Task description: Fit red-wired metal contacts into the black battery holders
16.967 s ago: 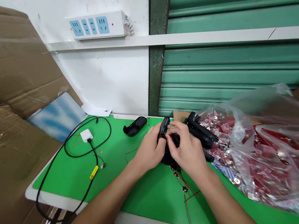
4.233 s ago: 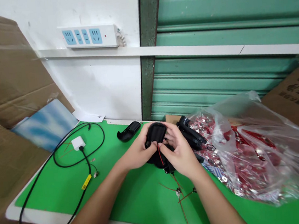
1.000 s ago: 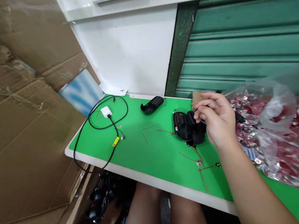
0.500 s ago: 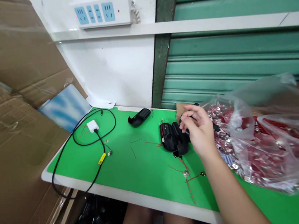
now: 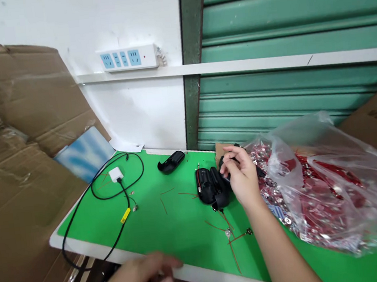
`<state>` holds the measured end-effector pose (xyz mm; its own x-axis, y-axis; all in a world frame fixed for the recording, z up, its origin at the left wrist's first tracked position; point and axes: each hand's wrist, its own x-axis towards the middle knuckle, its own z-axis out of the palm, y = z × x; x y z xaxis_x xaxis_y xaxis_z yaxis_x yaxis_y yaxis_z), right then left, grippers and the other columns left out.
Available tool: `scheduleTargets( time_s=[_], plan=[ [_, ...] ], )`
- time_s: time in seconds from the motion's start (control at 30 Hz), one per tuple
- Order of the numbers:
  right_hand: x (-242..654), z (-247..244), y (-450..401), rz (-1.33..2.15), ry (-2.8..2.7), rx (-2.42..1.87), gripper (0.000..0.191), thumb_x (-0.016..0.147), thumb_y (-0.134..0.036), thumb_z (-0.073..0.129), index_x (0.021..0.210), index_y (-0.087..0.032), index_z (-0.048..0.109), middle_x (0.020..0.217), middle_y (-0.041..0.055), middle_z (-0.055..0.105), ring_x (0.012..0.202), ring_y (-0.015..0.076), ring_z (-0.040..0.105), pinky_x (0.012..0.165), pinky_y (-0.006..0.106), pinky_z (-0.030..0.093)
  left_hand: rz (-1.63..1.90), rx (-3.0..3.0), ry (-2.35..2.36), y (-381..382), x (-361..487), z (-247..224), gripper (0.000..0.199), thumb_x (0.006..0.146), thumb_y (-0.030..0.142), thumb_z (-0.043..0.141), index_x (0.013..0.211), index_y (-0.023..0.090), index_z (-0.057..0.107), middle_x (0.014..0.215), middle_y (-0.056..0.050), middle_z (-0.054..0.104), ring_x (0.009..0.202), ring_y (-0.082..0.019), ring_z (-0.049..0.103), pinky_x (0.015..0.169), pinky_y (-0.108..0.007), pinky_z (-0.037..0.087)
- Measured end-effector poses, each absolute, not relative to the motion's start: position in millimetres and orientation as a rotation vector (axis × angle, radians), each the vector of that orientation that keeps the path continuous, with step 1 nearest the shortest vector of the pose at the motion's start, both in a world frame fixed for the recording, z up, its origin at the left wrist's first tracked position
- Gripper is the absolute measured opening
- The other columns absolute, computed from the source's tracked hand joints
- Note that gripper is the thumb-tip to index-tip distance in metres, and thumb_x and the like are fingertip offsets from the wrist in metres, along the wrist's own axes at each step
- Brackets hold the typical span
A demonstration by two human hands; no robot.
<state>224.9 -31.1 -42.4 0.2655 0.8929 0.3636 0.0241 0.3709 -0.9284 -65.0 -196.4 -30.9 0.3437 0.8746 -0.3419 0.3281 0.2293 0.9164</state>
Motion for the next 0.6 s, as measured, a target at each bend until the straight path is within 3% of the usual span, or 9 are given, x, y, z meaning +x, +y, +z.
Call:
scheduleTargets(
  time_s=[0.03,0.07,0.17,0.23,0.3,0.37,0.6],
  plan=[
    [224.9,-42.1,-31.4,0.746,-1.144,-1.027,0.028,0.084,-0.028,0.064,0.111,-0.024,0.064,0.081,-0.005,0.055,0.055,0.0087,0.055,0.046,0.021,0.041,0.574,1.398,1.232,-179.1,-56.0,-21.9,0.031,0.089,0.055,0.071,0.118,0.045,0.074,0.127,0.001,0.073,0.121,-0.027,0.065,0.102,-0.038,0.058],
    [224.9,-41.8,-31.7,0.739,-1.137,-1.032,0.029,0.084,-0.03,0.065,0.113,-0.023,0.065,0.081,-0.0046,0.056,0.056,0.0091,0.055,0.047,0.022,0.04,0.629,1.473,1.251,-157.6,-44.3,-13.8,0.033,0.09,0.053,0.069,0.12,0.04,0.074,0.127,-0.001,0.073,0.12,-0.026,0.064,0.104,-0.037,0.056],
    [224.7,-41.7,-32.3,0.727,-1.127,-1.062,0.033,0.089,-0.039,0.066,0.116,-0.021,0.07,0.079,-0.0027,0.059,0.055,0.0102,0.052,0.047,0.024,0.039,0.672,1.896,1.276,-79.5,-0.1,-2.2,0.039,0.099,0.046,0.05,0.12,0.022,0.072,0.102,-0.008,0.075,0.089,-0.021,0.067,0.087,-0.037,0.057],
    [224.7,-42.5,-32.4,0.7,-1.151,-1.087,0.034,0.093,-0.046,0.062,0.111,-0.02,0.075,0.08,0.0,0.061,0.056,0.0109,0.052,0.048,0.025,0.039,0.731,2.064,1.233,-31.6,26.9,-7.2,0.034,0.095,0.028,0.051,0.12,0.016,0.07,0.11,-0.011,0.074,0.096,-0.021,0.068,0.093,-0.038,0.058],
    [225.2,-43.9,-32.4,0.655,-1.191,-1.107,0.038,0.096,-0.05,0.058,0.103,-0.019,0.079,0.083,0.0026,0.062,0.057,0.0114,0.052,0.05,0.027,0.04,0.643,2.255,1.134,0.9,44.9,-19.3,0.044,0.083,0.015,0.057,0.125,0.014,0.068,0.13,-0.014,0.069,0.123,-0.026,0.064,0.114,-0.042,0.051],
    [226.4,-45.5,-32.3,0.623,-1.213,-1.127,0.041,0.098,-0.052,0.057,0.1,-0.019,0.081,0.085,0.0035,0.061,0.057,0.0115,0.052,0.051,0.028,0.041,0.509,2.348,1.069,15.8,53.0,-33.4,0.051,0.078,0.013,0.059,0.128,0.014,0.067,0.137,-0.015,0.066,0.133,-0.028,0.059,0.122,-0.045,0.046],
    [227.3,-48.1,-31.3,0.603,-1.203,-1.135,0.038,0.099,-0.048,0.057,0.104,-0.02,0.081,0.084,0.0018,0.059,0.057,0.0114,0.051,0.055,0.029,0.044,0.402,2.358,0.988,11.7,40.6,-57.7,0.063,0.074,0.023,0.071,0.136,0.019,0.062,0.138,-0.013,0.067,0.13,-0.032,0.059,0.12,-0.053,0.045]
  ],
)
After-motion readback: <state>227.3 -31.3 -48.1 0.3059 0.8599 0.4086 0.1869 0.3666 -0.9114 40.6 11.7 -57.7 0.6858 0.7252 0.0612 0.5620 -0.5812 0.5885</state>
